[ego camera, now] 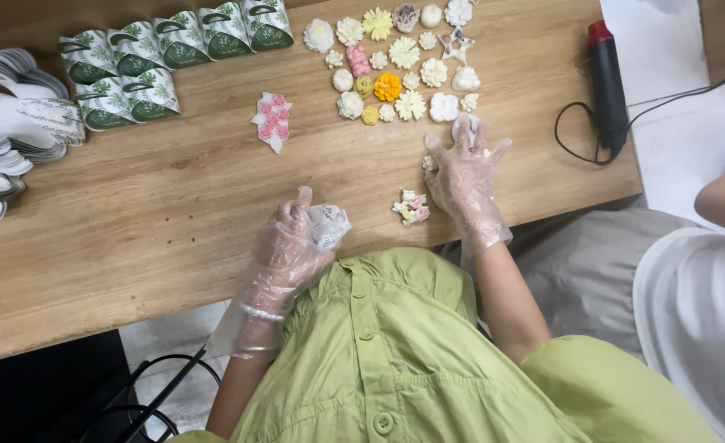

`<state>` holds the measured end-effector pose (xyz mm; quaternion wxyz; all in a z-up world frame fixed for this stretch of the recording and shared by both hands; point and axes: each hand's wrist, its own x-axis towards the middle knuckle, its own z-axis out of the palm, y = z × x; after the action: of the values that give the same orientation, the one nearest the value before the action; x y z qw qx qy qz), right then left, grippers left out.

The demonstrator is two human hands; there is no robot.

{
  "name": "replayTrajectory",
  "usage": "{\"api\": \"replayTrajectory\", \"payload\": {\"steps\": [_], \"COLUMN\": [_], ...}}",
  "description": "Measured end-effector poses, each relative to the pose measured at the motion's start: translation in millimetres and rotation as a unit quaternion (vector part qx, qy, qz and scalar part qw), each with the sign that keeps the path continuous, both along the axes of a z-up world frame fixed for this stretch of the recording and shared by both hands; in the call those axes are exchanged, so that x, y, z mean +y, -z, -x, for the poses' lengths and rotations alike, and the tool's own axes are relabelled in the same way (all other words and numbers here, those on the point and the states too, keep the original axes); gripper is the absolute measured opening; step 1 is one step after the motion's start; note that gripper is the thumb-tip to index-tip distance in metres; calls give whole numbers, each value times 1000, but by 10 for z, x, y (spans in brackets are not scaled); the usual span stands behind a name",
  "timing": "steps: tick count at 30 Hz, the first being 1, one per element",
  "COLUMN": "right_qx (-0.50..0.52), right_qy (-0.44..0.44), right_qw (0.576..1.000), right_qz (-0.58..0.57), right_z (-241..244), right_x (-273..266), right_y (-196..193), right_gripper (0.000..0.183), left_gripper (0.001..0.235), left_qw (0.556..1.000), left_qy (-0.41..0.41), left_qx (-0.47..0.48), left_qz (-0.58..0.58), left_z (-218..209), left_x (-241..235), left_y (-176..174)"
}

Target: Packaging flower-shaped candles into plastic bags and decorative paper boxes.

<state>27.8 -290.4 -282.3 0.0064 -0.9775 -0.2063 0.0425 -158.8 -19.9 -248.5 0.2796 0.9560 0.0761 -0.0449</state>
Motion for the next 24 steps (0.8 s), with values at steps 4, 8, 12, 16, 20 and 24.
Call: {"api": "replayTrajectory", "payload": {"steps": [4, 8, 12, 16, 20, 24], "right_qx": [12, 36, -9, -144, 36, 167], "right_qy": [23, 50, 33, -14, 82, 102], "right_qw": [1000, 998, 999, 941, 803, 669], "right_qz": [0, -24, 13, -305, -590, -717], "right_z": [-56, -67, -34, 47, 42, 57], "right_x": [44, 118, 201, 145, 287, 459], "right_y": [49, -39, -129, -86, -110, -244], "right_gripper": [52, 56, 39, 35, 41, 54], "left_gripper": [108, 108, 106, 113, 112, 110], "left_qw": [1000, 1000, 1000, 1000, 1000, 999], "left_qy": [-17, -22, -13, -14, -12, -19], "left_qx": [-10, -4, -2, 27, -11, -35], "left_qz": [-9, -10, 0, 7, 10, 29], "left_z": [-60, -106, -107, -132, -108, -76], "left_x": [-54, -74, -102, -68, -59, -30], "left_y": [5, -26, -87, -88, -13, -80]}}
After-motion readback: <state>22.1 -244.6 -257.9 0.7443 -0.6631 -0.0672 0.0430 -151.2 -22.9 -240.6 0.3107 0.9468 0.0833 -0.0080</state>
